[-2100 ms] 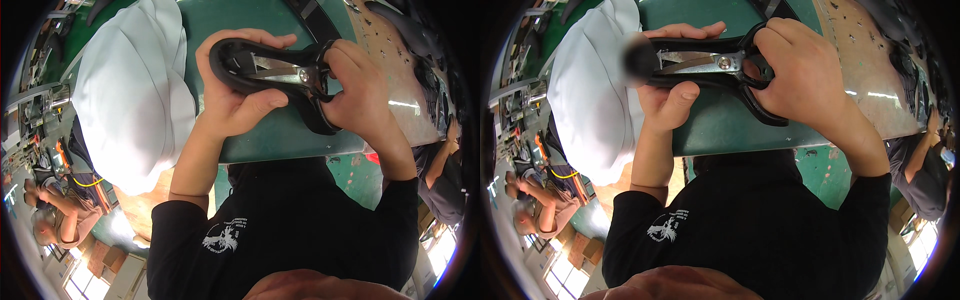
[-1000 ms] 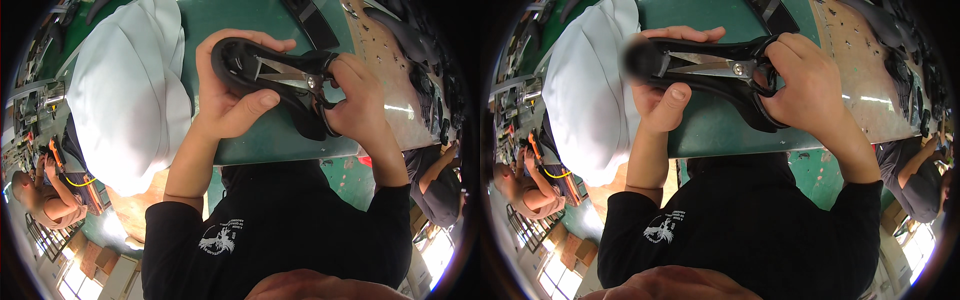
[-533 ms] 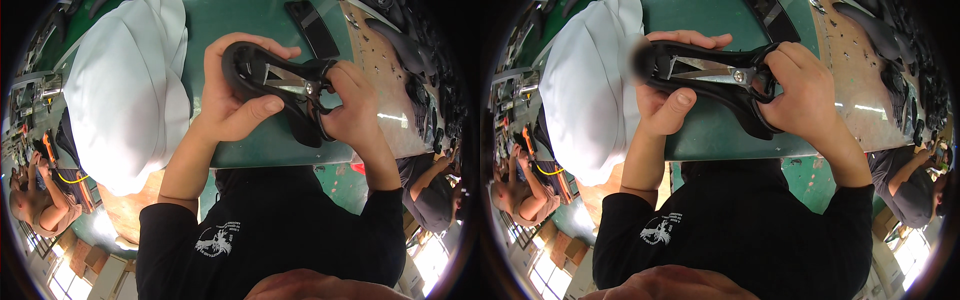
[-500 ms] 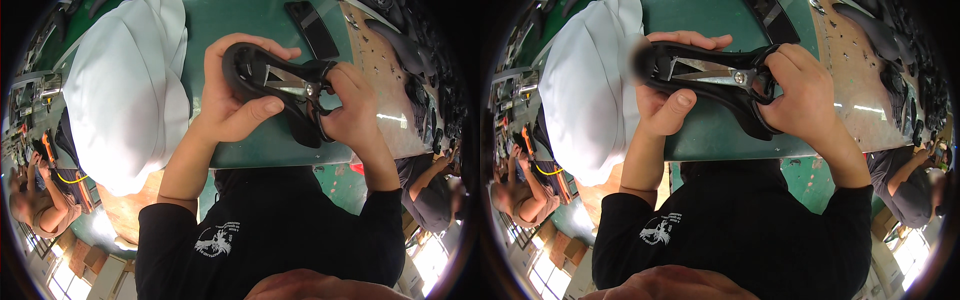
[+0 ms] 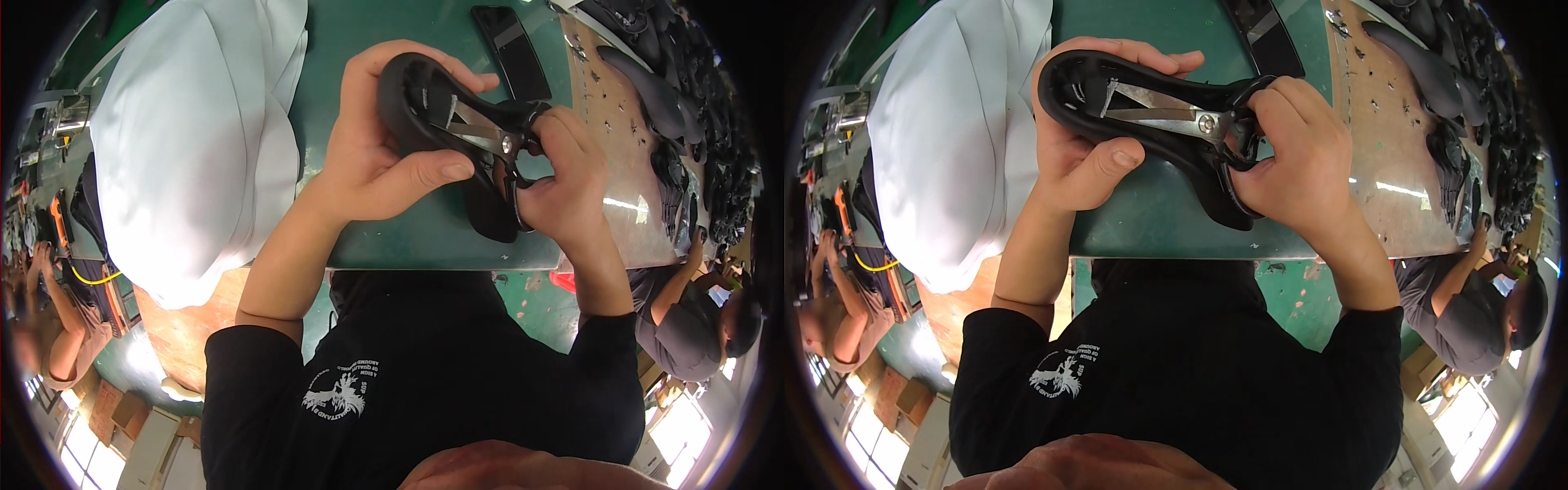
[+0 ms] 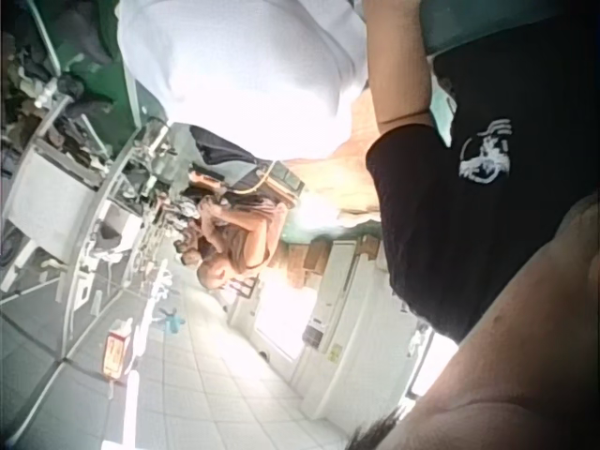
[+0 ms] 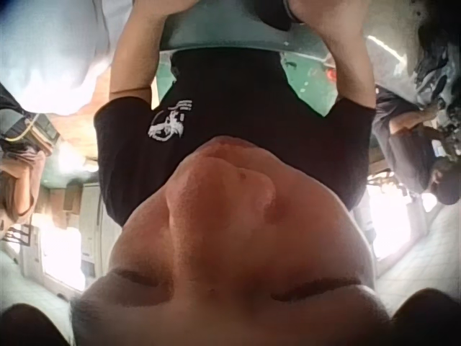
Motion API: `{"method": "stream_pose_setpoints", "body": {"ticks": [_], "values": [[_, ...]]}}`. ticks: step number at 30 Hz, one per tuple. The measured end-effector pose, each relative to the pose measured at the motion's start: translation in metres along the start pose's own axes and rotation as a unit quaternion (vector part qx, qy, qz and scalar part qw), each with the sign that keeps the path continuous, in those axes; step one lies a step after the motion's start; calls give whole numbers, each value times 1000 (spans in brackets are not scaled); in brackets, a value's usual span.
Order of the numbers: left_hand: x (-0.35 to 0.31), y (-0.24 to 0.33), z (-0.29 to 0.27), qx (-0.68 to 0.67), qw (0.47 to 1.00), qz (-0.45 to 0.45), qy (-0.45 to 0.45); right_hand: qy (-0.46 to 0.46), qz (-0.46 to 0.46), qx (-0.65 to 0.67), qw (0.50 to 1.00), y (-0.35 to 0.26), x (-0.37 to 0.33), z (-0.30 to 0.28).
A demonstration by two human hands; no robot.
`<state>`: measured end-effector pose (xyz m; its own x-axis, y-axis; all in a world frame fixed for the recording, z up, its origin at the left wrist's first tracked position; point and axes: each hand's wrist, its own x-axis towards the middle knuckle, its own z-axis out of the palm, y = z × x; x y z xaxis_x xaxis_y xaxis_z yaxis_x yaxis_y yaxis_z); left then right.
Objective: Trim excess material from bicycle seats using scissors at a manufacturing workbench.
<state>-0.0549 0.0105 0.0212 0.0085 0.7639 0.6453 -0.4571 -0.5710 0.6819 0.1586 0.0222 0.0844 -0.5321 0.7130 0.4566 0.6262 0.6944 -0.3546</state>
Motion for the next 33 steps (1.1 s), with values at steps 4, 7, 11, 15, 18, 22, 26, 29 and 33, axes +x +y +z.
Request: {"method": "stream_pose_setpoints", "body": {"ticks": [4, 7, 11, 15, 18, 22, 26, 29, 33], "values": [[-1, -1, -2, 6, 1000, 19, -12, 6, -14, -4, 1000, 3, -3, 1], [-1, -1, -3, 13, 1000, 16, -13, -7, -25, -5, 1000, 5, -4, 1], [0, -2, -5, 24, 999, 19, -25, -9, -20, -7, 1000, 5, -4, 1], [-1, -2, -5, 24, 999, 24, -24, -14, -16, -4, 1000, 4, -5, 0], [1, -1, -8, 29, 999, 24, -33, -12, -8, -7, 1000, 3, -8, 1], [-1, 0, -3, 14, 1000, 17, -13, 1, -20, -8, 1000, 1, -6, 4], [-1, 0, -8, 24, 999, 23, -37, 27, -14, 3, 1000, -8, 3, 5], [0, -2, -4, 39, 998, 29, -46, 29, -19, -5, 999, -9, 7, 5], [0, 0, -2, 36, 999, 26, -4, 5, -23, -21, 1000, -11, 12, 2]]}}
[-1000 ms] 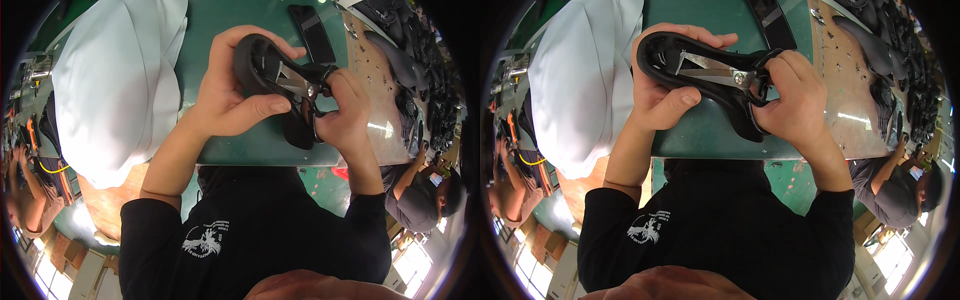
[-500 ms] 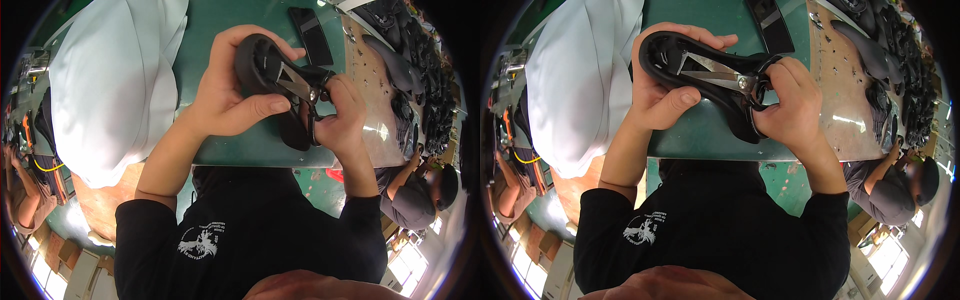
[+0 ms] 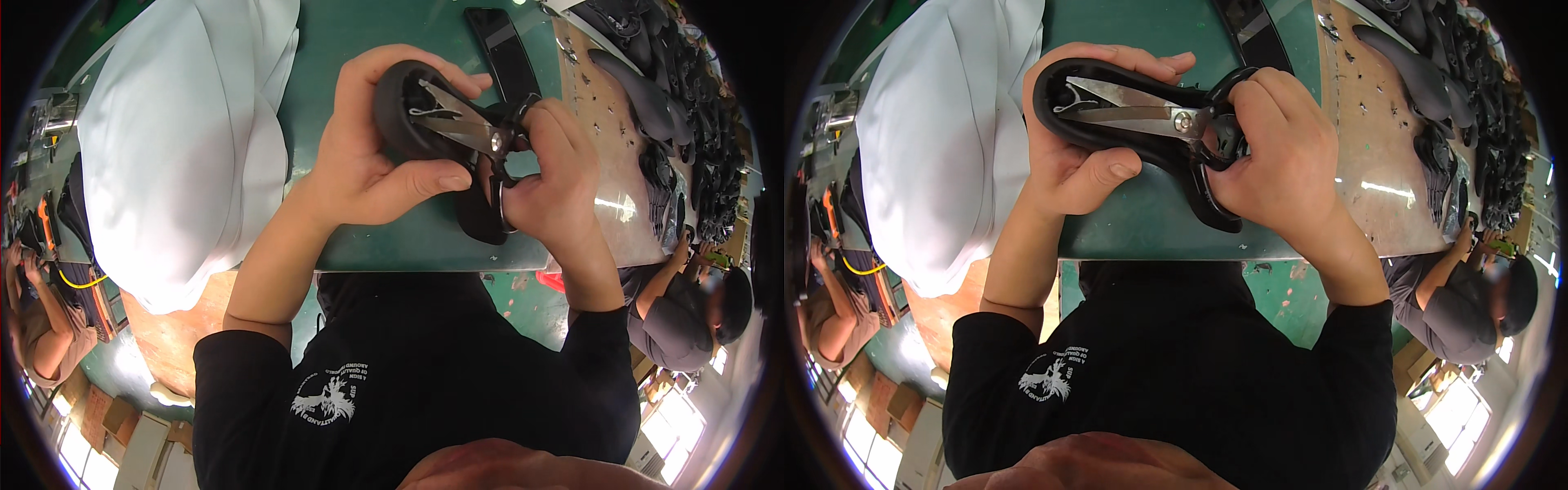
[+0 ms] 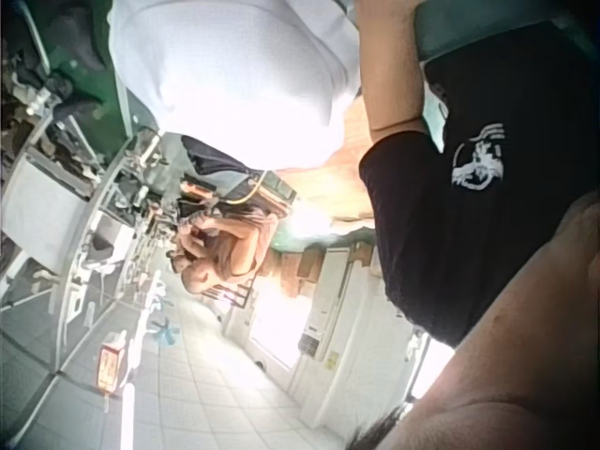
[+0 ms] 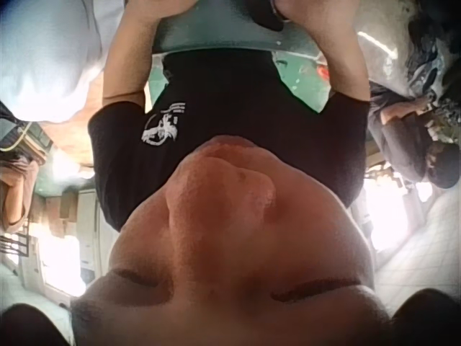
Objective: Trim excess material from bicycle seats using scissors at a manufacturing workbench.
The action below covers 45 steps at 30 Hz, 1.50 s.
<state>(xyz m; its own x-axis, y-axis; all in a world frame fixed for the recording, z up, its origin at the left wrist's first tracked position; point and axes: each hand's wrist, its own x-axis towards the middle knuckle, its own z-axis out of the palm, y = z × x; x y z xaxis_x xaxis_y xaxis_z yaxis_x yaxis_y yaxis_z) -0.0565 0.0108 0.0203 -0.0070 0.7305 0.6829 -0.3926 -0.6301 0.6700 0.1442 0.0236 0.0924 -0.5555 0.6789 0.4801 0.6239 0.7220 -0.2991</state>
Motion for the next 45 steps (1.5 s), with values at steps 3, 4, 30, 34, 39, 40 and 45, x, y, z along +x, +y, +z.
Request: {"method": "stream_pose_setpoints", "body": {"ticks": [3, 4, 30, 34, 39, 40, 45], "values": [[0, -1, 1, -3, 1000, -7, 12, -24, -20, -12, 999, 9, -6, -3], [0, -1, 1, -3, 1000, -7, 14, -25, -21, -12, 999, 9, -7, -3], [-1, 4, -8, 25, 999, -22, -35, -8, -27, -10, 1000, 7, -3, -2], [1, 8, -9, 33, 998, -43, -38, -36, -43, -4, 998, 8, -1, -8], [3, 9, -10, 22, 997, -68, -36, -22, -74, 19, 997, 14, -2, -3], [3, 9, -10, 20, 997, -67, -36, -22, -73, 17, 997, 13, -3, -3], [4, 20, -3, -16, 992, -126, 16, -31, 57, 125, 990, 8, -10, -9]]}}
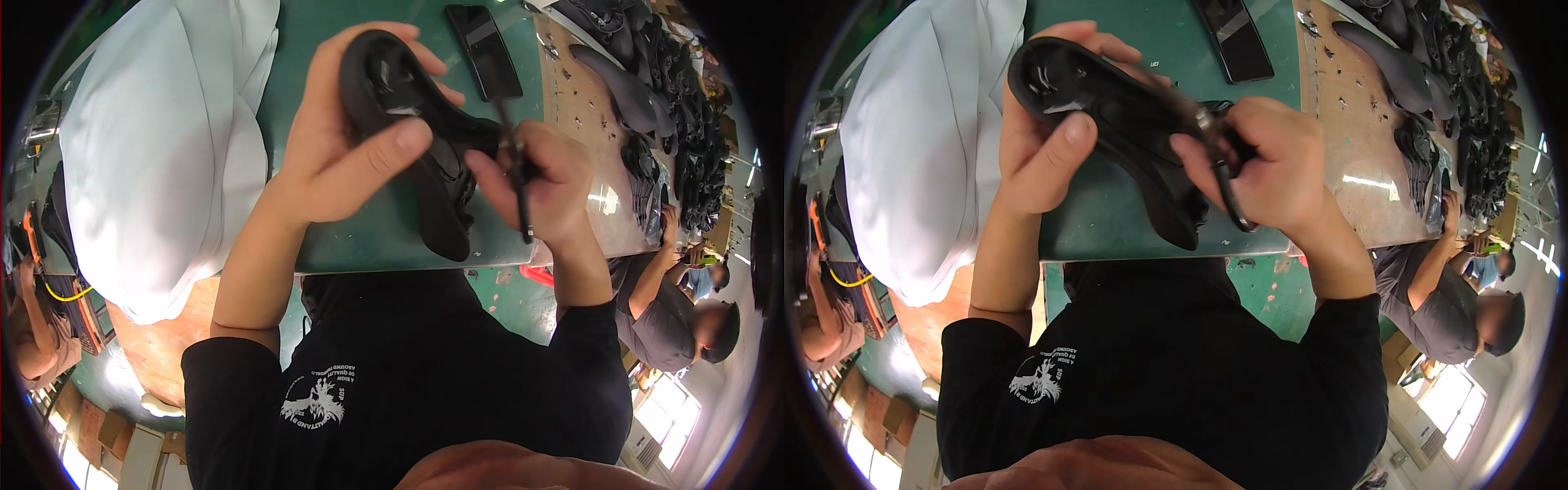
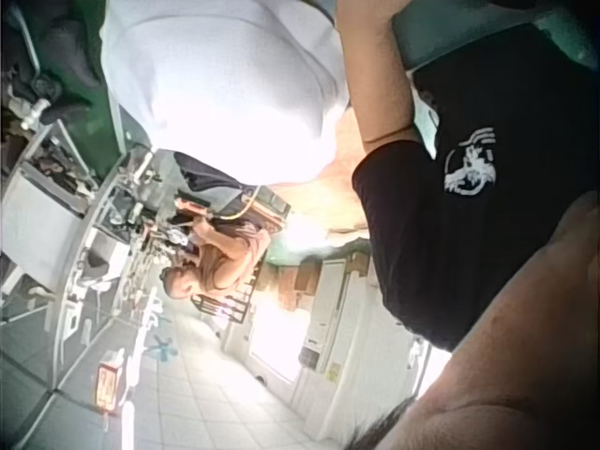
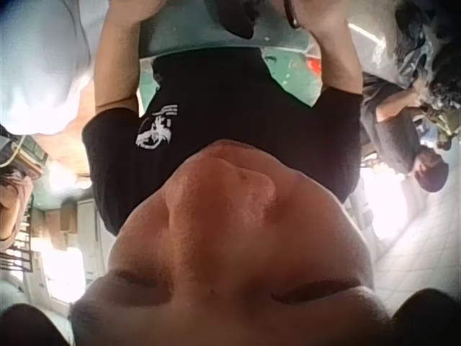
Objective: Trim excess material from bicycle seats using scissors at a manufacturing workbench.
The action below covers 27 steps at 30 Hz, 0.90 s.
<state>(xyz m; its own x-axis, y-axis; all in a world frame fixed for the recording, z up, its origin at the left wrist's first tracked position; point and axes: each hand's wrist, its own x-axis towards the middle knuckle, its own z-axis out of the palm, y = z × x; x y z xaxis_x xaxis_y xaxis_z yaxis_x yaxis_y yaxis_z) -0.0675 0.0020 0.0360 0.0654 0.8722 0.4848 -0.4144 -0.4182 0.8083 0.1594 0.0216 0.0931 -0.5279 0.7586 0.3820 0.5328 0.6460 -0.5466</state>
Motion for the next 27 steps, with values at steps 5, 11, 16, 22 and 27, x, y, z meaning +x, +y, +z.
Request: {"method": "stream_pose_setpoints", "body": {"ticks": [5, 11, 16, 22, 27], "values": [[0, 2, -7, -35, 997, -47, 45, 9, 124, 1, 992, 8, -26, -13], [19, 0, 0, -14, 939, -342, 30, 7, 169, -8, 986, 31, -52, -34], [36, -12, 18, 437, 779, -358, -270, 3, 187, -67, 980, 58, -75, -51], [37, -17, 40, 538, 720, -142, -414, -28, 183, -112, 976, 73, -90, -66], [17, -15, 54, 549, 759, -84, -340, -31, 140, -116, 983, 93, -111, -73]]}}
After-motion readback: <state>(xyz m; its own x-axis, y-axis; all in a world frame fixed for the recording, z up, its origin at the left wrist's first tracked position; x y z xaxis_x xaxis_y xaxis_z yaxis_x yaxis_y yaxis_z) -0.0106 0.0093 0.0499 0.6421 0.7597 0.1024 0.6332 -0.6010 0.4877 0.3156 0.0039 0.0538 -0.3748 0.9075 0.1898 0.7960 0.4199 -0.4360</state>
